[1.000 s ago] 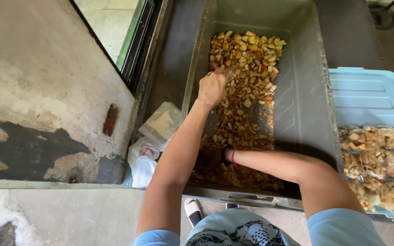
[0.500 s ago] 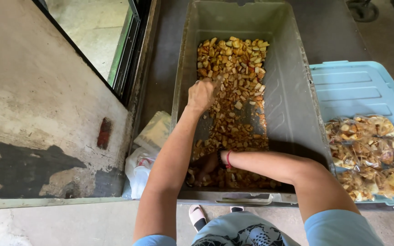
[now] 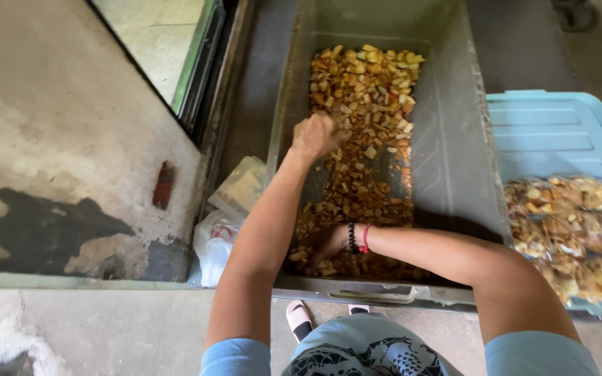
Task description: The person opens plastic bags, scoops chopped snack pieces from a large container into each bag by hand, and places the filled bags onto a plastic lid.
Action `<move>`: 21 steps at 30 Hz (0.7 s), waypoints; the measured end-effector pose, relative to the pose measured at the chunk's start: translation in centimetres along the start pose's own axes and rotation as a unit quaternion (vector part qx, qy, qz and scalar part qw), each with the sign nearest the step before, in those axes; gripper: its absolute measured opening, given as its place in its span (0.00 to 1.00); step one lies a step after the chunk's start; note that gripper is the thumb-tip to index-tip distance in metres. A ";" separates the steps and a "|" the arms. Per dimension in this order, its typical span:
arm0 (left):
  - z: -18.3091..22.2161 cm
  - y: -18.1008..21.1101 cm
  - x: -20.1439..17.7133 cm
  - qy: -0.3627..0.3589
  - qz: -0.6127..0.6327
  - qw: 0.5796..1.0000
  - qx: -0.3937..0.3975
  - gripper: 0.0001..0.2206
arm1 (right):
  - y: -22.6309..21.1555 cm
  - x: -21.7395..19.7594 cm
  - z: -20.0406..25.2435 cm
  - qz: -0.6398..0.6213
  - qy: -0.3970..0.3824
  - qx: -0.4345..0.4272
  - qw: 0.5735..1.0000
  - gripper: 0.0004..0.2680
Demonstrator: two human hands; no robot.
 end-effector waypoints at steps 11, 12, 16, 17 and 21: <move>0.9 -1.6 -0.2 0.035 0.033 0.999 -0.020 0.22 | -5.0 -2.0 7.6 -0.131 -0.015 0.031 0.991 0.19; 0.9 -1.7 -0.5 0.020 0.047 0.998 -0.038 0.22 | -5.2 -3.0 9.5 -0.158 0.000 0.041 0.987 0.18; 1.3 -1.0 -0.8 0.004 0.093 0.995 -0.042 0.17 | -5.8 -9.3 16.2 -0.250 0.160 -0.012 0.955 0.16; 1.2 -0.5 -0.7 0.003 0.106 0.994 -0.033 0.17 | -5.9 -11.1 17.9 -0.302 0.213 -0.075 0.926 0.15; 2.0 2.2 0.3 -0.026 0.188 0.982 0.005 0.14 | -5.3 -15.4 21.5 -0.378 0.350 -0.187 0.836 0.13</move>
Point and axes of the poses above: each hand's wrist, its own z-axis away from the middle knuckle, its own x-axis out of the palm, y = z × x, the point moved 4 cm from there along -z, towards the middle knuckle, and after that the axes turned 5 degrees about -x, right-handed, at the moved point
